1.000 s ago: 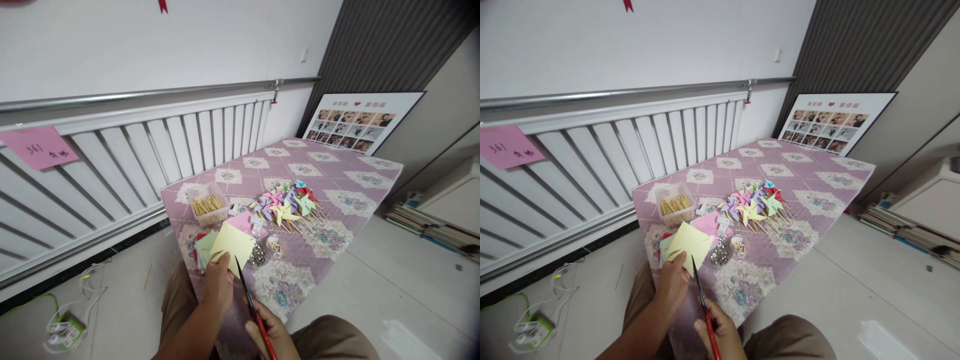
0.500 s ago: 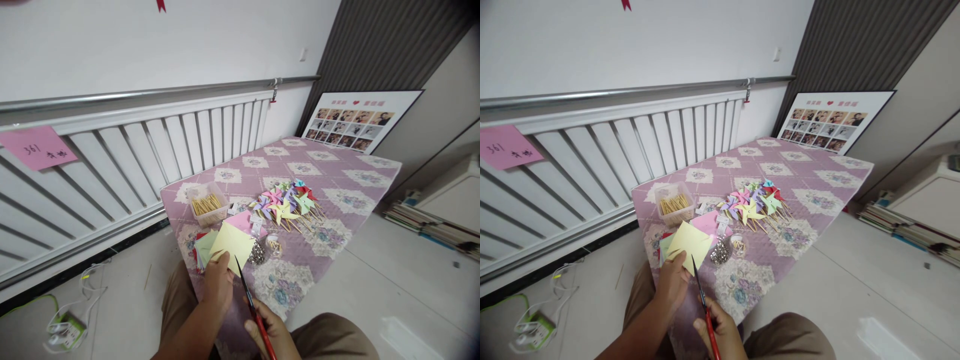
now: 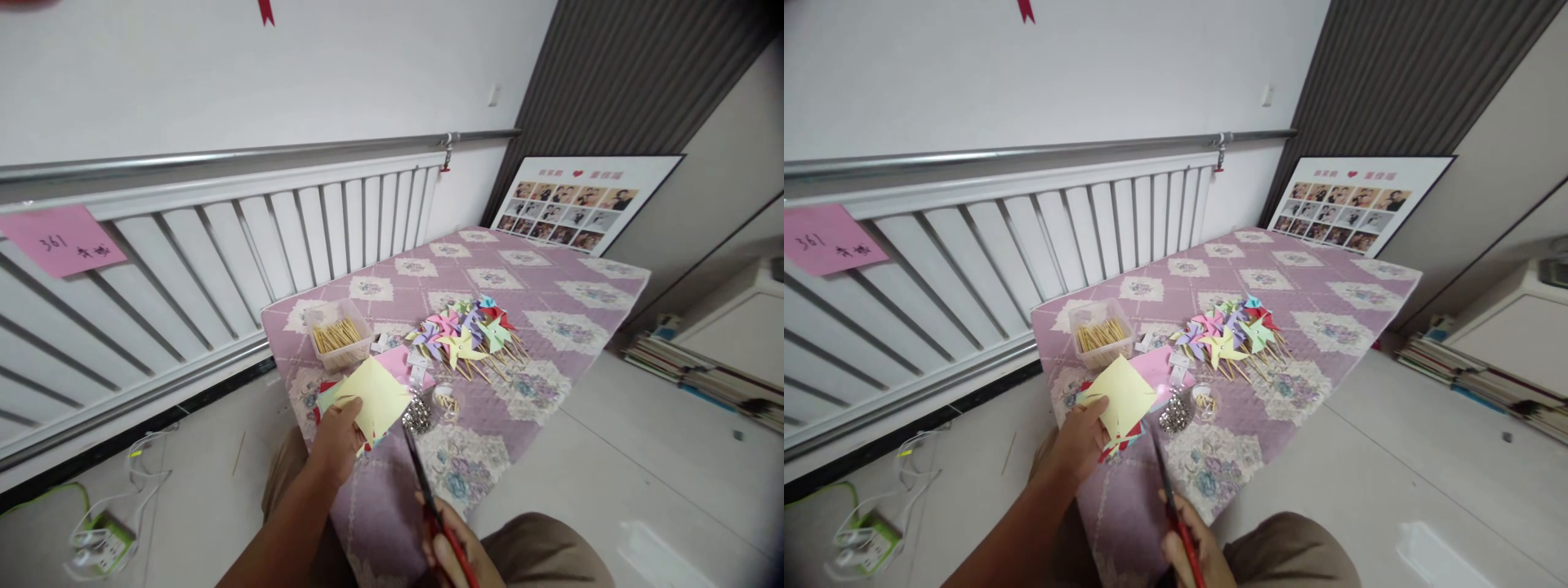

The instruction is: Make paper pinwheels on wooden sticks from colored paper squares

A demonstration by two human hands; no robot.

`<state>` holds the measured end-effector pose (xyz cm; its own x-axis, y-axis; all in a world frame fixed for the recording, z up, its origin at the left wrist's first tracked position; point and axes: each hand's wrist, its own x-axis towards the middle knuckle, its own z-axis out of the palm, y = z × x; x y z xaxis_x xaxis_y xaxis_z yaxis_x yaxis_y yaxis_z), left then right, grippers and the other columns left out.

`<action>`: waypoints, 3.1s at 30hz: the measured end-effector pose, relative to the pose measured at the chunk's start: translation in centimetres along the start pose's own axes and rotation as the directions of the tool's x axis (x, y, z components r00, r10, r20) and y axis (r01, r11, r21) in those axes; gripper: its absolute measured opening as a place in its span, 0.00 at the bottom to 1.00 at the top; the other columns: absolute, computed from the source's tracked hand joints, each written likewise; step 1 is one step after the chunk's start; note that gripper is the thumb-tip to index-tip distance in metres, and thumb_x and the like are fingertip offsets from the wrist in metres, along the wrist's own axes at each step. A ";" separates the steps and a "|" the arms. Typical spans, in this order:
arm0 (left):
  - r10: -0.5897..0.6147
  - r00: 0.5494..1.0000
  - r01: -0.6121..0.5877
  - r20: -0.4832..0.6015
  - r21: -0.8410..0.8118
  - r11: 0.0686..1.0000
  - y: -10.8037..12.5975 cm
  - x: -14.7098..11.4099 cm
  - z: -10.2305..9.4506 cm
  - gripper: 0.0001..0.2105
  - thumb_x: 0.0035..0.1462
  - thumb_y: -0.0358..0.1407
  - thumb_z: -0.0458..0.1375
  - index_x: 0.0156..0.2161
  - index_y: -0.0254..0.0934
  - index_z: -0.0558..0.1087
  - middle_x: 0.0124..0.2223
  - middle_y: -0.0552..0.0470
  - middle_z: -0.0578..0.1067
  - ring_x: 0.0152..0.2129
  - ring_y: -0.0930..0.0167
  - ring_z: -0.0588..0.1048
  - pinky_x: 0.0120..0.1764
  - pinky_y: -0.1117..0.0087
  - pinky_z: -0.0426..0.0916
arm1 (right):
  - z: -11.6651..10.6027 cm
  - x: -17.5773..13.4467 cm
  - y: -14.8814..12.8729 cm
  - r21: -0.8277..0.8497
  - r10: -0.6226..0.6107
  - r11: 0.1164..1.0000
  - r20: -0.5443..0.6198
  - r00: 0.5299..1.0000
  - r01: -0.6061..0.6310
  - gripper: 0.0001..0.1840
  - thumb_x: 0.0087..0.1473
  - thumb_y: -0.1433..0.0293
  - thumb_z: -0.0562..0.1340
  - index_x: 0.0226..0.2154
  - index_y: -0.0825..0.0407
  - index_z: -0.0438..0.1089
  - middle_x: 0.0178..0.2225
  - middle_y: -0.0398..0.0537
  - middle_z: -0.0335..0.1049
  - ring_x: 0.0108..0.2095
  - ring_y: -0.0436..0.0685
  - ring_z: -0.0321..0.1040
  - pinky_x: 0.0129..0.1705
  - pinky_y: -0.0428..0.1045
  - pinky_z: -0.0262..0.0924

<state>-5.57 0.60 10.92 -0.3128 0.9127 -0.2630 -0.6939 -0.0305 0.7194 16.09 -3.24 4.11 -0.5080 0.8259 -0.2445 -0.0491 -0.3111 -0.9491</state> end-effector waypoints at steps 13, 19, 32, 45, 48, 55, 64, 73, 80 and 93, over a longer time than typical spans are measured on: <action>-0.325 0.887 0.018 0.328 0.679 0.734 2.9 0.1 -0.2 0.11 0.50 0.38 0.59 0.22 0.35 0.74 0.19 0.53 0.72 0.13 0.75 0.64 0.18 0.74 0.53 | 1.4 3.5 -7.2 0.365 -0.100 0.915 -0.211 0.972 0.173 0.32 0.45 0.62 0.71 0.52 0.47 0.62 0.32 0.42 0.71 0.22 0.49 0.65 0.22 0.45 0.61; -0.391 0.849 0.127 0.357 0.580 0.805 2.9 -0.5 0.5 0.07 0.49 0.37 0.62 0.29 0.34 0.78 0.24 0.48 0.77 0.17 0.72 0.70 0.21 0.74 0.60 | 4.0 3.7 -8.4 0.325 -0.150 0.926 -0.149 0.977 0.192 0.26 0.47 0.64 0.68 0.49 0.48 0.63 0.38 0.48 0.75 0.30 0.58 0.72 0.28 0.49 0.65; -0.227 0.926 0.255 0.303 -0.056 0.965 -3.3 -4.5 -0.2 0.11 0.45 0.41 0.68 0.31 0.37 0.75 0.36 0.46 0.77 0.32 0.69 0.73 0.32 0.72 0.65 | 4.5 5.0 -7.3 0.313 -0.176 0.891 -0.428 0.887 0.328 0.20 0.50 0.64 0.66 0.44 0.51 0.64 0.34 0.47 0.75 0.29 0.57 0.72 0.28 0.49 0.66; -0.065 0.989 0.073 0.133 -0.058 0.996 -3.6 -3.0 3.0 0.15 0.50 0.37 0.63 0.43 0.33 0.74 0.40 0.44 0.80 0.37 0.63 0.77 0.39 0.67 0.70 | 4.8 4.6 -6.8 0.149 -0.276 0.915 -0.442 0.853 0.374 0.22 0.53 0.60 0.64 0.49 0.46 0.60 0.29 0.40 0.69 0.27 0.53 0.67 0.29 0.48 0.66; -0.044 0.995 0.046 0.089 -0.017 0.999 -3.1 -2.1 2.7 0.15 0.49 0.37 0.63 0.42 0.34 0.74 0.40 0.45 0.80 0.37 0.63 0.78 0.39 0.66 0.71 | 3.8 3.9 -6.4 0.158 -0.301 0.906 -0.412 0.860 0.393 0.26 0.57 0.58 0.61 0.54 0.46 0.56 0.22 0.36 0.61 0.20 0.50 0.59 0.21 0.44 0.58; 0.004 0.999 -0.005 -0.035 -0.049 0.999 -2.2 -0.8 2.1 0.10 0.48 0.35 0.63 0.38 0.38 0.74 0.41 0.46 0.79 0.38 0.63 0.77 0.38 0.66 0.72 | 2.3 -0.1 -4.5 0.203 -0.116 0.973 0.006 0.993 0.112 0.32 0.53 0.47 0.58 0.54 0.45 0.60 0.27 0.41 0.64 0.18 0.48 0.55 0.19 0.45 0.52; 0.018 0.997 -0.028 -0.070 -0.142 0.989 -1.8 0.3 1.1 0.12 0.48 0.33 0.63 0.40 0.37 0.74 0.41 0.48 0.79 0.36 0.70 0.77 0.38 0.72 0.71 | 3.1 -2.6 -2.1 0.016 0.030 0.999 0.114 0.993 -0.032 0.33 0.53 0.46 0.57 0.55 0.46 0.62 0.28 0.44 0.67 0.22 0.50 0.59 0.25 0.46 0.51; 0.005 0.996 -0.022 -0.092 -0.186 0.982 -2.0 -0.2 1.7 0.10 0.48 0.31 0.64 0.38 0.37 0.74 0.41 0.49 0.79 0.34 0.70 0.77 0.34 0.73 0.71 | 3.4 -1.4 -0.5 -0.002 0.017 1.000 0.113 0.993 -0.017 0.35 0.52 0.44 0.57 0.54 0.48 0.62 0.26 0.41 0.63 0.20 0.47 0.53 0.22 0.45 0.49; 0.011 0.994 -0.028 -0.105 -0.169 0.985 -2.3 -0.3 1.6 0.13 0.47 0.32 0.65 0.41 0.37 0.75 0.43 0.49 0.79 0.34 0.70 0.77 0.34 0.73 0.72 | 3.7 -1.6 -1.1 0.006 0.008 1.000 0.074 0.997 -0.009 0.32 0.55 0.47 0.56 0.55 0.48 0.61 0.27 0.42 0.63 0.21 0.48 0.55 0.24 0.46 0.52; -0.024 0.998 0.014 -0.060 -0.161 0.987 -2.7 -1.5 2.0 0.10 0.50 0.31 0.62 0.40 0.38 0.75 0.39 0.49 0.80 0.34 0.70 0.78 0.34 0.73 0.72 | 2.9 -0.8 0.1 -0.036 0.060 0.998 0.044 0.997 -0.058 0.33 0.54 0.48 0.59 0.55 0.48 0.60 0.27 0.42 0.63 0.22 0.49 0.57 0.24 0.46 0.54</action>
<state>-1.92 0.12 10.63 -0.3342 0.8870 -0.3186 -0.7938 -0.0827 0.6025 13.98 -5.30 4.80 -0.5477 0.7842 -0.2916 0.0113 -0.3415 -0.9398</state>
